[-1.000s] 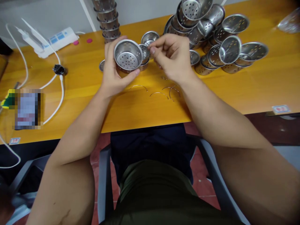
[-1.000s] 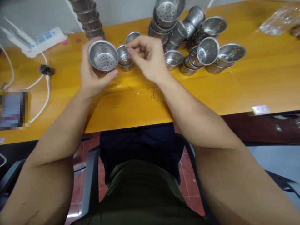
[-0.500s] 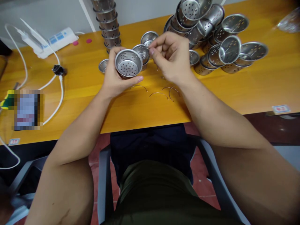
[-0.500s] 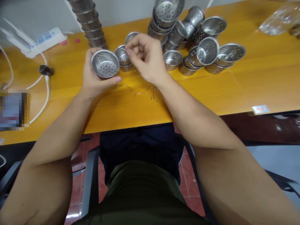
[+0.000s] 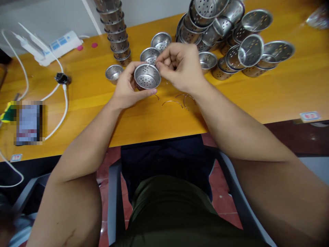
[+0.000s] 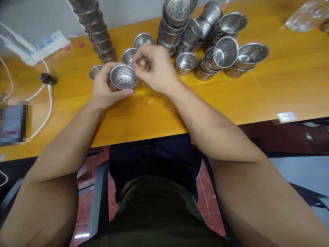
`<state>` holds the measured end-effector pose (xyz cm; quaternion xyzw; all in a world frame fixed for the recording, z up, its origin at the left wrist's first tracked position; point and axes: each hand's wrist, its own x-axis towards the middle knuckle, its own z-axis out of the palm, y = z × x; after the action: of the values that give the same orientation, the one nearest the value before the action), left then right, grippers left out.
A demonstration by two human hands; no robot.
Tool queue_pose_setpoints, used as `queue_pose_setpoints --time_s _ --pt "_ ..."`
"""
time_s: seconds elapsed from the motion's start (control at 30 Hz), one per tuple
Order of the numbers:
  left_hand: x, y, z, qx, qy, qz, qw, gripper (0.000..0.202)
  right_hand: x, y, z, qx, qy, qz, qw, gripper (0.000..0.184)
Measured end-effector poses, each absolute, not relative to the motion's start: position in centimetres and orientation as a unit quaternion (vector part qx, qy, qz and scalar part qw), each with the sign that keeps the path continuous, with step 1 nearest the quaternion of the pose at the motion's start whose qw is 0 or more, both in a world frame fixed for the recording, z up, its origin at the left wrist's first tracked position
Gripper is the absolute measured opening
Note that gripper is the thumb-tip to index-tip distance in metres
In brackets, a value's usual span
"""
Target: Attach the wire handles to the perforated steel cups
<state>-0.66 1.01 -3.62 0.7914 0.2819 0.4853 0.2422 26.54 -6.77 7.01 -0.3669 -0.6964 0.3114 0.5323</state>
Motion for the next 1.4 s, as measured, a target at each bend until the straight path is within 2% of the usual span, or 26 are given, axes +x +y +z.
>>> queue_pose_setpoints --time_s 0.2,0.4,0.6,0.73,1.0,1.2,1.3,1.4 --pt "-0.7 0.7 -3.7 0.793 0.226 0.513 0.239 0.138 26.3 -6.7 6.8 -0.374 -0.695 0.309 0.531 0.036" --pt "-0.1 -1.0 -2.1 0.793 0.327 0.462 0.224 0.101 25.8 -6.7 6.6 -0.381 -0.69 0.305 0.534 0.033" --pt "1.1 -1.9 -2.0 0.809 0.32 0.449 0.202 0.122 24.9 -7.6 6.6 -0.38 -0.687 0.31 0.535 0.025" --pt "1.3 -1.8 -2.2 0.812 0.316 0.45 0.197 0.111 24.3 -7.2 5.9 -0.361 -0.689 0.319 0.541 0.022" --pt "0.6 -1.2 -2.5 0.823 0.274 0.456 0.199 0.105 24.7 -7.5 6.8 -0.336 -0.685 0.353 0.541 0.033" --pt "0.2 0.5 -4.6 0.781 0.209 0.536 0.245 0.114 27.2 -7.0 7.7 -0.254 -0.717 0.465 0.454 0.065" --pt "0.1 0.2 -4.5 0.786 0.206 0.521 0.26 0.116 27.4 -6.5 7.3 -0.254 -0.713 0.483 0.441 0.063" --pt "0.0 -0.4 -3.6 0.798 0.214 0.507 0.245 0.127 27.1 -6.3 6.9 -0.275 -0.702 0.485 0.443 0.059"
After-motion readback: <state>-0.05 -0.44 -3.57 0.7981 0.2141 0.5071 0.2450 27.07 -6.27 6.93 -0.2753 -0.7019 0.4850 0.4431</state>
